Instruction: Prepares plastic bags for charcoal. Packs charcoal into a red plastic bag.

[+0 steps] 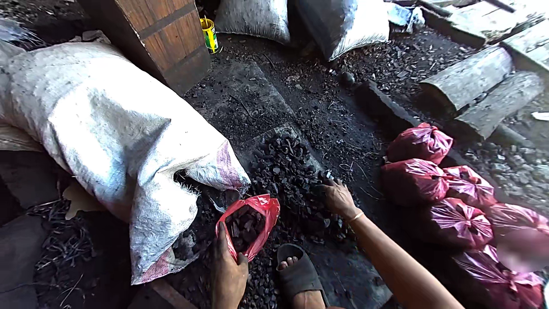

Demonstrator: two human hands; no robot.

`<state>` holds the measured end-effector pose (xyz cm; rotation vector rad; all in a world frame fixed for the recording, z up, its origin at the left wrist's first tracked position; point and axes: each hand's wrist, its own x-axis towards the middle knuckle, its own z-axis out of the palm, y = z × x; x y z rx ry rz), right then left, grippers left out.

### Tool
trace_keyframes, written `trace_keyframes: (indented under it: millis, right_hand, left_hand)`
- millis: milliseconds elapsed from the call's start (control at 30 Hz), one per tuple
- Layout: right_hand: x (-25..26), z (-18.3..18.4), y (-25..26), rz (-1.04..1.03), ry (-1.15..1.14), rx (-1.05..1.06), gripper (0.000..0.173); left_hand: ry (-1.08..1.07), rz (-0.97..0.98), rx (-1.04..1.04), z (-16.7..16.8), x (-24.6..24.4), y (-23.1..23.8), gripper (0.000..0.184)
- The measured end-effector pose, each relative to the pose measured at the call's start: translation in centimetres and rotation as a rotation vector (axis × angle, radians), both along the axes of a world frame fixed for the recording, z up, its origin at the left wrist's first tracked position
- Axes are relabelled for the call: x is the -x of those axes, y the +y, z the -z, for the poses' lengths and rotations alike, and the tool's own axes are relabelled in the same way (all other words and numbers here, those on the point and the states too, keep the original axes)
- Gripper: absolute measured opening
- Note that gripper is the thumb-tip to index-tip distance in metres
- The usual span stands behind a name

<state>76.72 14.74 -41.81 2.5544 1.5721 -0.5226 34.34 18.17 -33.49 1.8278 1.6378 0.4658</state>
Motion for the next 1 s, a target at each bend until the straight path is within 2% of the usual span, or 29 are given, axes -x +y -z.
trace_keyframes:
  millis: [167, 267, 367, 467, 533, 633, 700, 800, 867, 1000]
  right_hand:
    - [-1.1, 0.3, -0.4, -0.021, 0.089, -0.062, 0.029]
    - [-0.5, -2.1, -0.8, 0.011, 0.270, -0.182, 0.023]
    - [5.2, -6.7, -0.9, -0.037, 0.505, -0.402, 0.020]
    - [13.7, -8.2, 0.8, -0.263, 0.702, -0.491, 0.014]
    - [18.0, -7.2, 2.4, -0.385, 0.575, -0.485, 0.015]
    - [20.5, -5.9, 4.6, -0.331, 0.313, -0.520, 0.021]
    - [19.8, -5.3, 5.9, -0.266, 0.319, -0.403, 0.026]
    - [17.6, -4.1, 7.1, -0.284, 0.406, -0.195, 0.033]
    - [17.1, -5.6, 7.3, -0.320, 0.424, -0.263, 0.030]
    - [17.3, -9.2, 6.2, -0.382, 0.406, -0.535, 0.023]
  left_hand:
    - [0.003, -0.016, -0.007, 0.5, 0.4, -0.8, 0.103]
    - [0.014, -0.016, 0.000, 0.2, 0.2, -0.6, 0.104]
    - [0.015, 0.006, -0.030, 0.1, -0.8, -0.1, 0.102]
    - [0.037, 0.001, -0.018, 0.0, -1.5, 0.2, 0.103]
    - [0.041, -0.001, -0.020, -0.2, -1.5, 0.0, 0.103]
    - [0.024, -0.010, -0.026, -0.4, -0.8, -0.3, 0.103]
    - [0.008, -0.012, -0.038, -0.1, -0.3, -0.2, 0.102]
    - [0.003, -0.019, -0.056, 0.2, -0.4, -0.1, 0.101]
    - [-0.006, -0.032, -0.063, 0.2, -0.3, 0.2, 0.101]
    - [-0.017, -0.046, -0.074, 0.2, -0.1, 0.3, 0.100]
